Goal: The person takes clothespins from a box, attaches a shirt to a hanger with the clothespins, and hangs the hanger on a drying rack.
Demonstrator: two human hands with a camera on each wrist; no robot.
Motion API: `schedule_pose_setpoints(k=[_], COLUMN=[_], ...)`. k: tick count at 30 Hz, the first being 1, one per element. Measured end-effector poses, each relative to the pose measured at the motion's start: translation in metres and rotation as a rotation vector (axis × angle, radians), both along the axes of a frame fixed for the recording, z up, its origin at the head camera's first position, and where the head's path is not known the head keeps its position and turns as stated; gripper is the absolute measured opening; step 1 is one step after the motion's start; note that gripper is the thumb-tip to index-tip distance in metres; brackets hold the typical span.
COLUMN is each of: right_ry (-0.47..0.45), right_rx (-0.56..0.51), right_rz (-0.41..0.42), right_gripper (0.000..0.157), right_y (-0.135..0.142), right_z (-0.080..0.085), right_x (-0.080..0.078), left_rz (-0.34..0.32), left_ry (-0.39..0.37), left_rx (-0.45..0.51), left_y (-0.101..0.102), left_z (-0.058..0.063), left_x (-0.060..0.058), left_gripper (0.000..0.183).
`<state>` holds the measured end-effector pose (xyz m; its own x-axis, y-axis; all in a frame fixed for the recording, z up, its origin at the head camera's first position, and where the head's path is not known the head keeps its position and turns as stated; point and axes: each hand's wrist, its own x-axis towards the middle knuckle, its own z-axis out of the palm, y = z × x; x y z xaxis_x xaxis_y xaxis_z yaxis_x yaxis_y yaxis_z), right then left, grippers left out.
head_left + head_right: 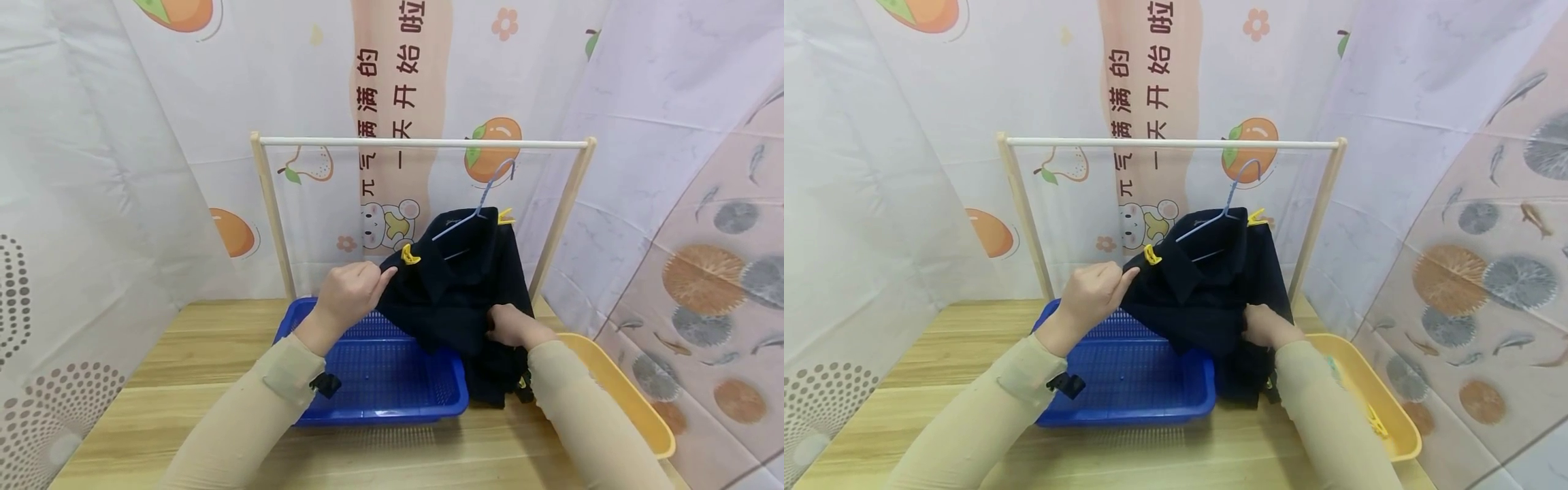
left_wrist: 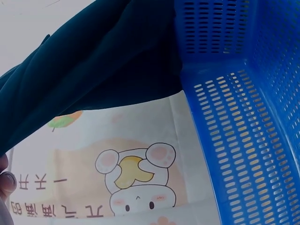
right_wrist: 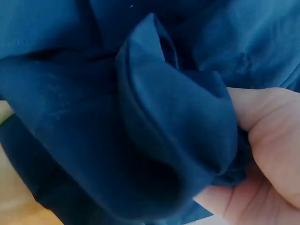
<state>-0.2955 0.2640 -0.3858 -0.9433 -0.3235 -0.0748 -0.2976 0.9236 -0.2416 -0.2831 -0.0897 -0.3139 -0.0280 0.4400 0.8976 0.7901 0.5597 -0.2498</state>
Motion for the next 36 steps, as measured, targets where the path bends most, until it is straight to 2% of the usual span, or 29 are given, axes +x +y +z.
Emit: schedule_pose_setpoints(k=[6, 13, 24, 32, 36], right_ry=[0.004, -0.04, -0.042, -0.052, -0.072], right_rx=[0.043, 0.043, 0.016, -0.027, -0.111], right_rz=[0.037, 0.025, 0.066, 0.072, 0.073], right_gripper=[0.019, 0.019, 0.012, 0.013, 0.009], right_y=[-0.01, -0.01, -0.003, 0.006, 0.015], right_z=[-0.009, -0.018, -0.017, -0.001, 0.014], right_x=[-0.001, 0.001, -0.001, 0.002, 0.004], left_rz=[0.012, 0.0, 0.007, 0.018, 0.012], left_ry=[-0.002, 0.006, 0.006, -0.001, 0.0], left_rx=[-0.004, 0.001, 0.011, 0.016, 0.025], left_y=[0.0, 0.003, 0.0, -0.001, -0.002], left_z=[0.002, 0.003, 0.003, 0.002, 0.002], left_x=[0.002, 0.004, 0.004, 0.005, 0.005], left_gripper=[0.052, 0.052, 0.052, 0.052, 0.052])
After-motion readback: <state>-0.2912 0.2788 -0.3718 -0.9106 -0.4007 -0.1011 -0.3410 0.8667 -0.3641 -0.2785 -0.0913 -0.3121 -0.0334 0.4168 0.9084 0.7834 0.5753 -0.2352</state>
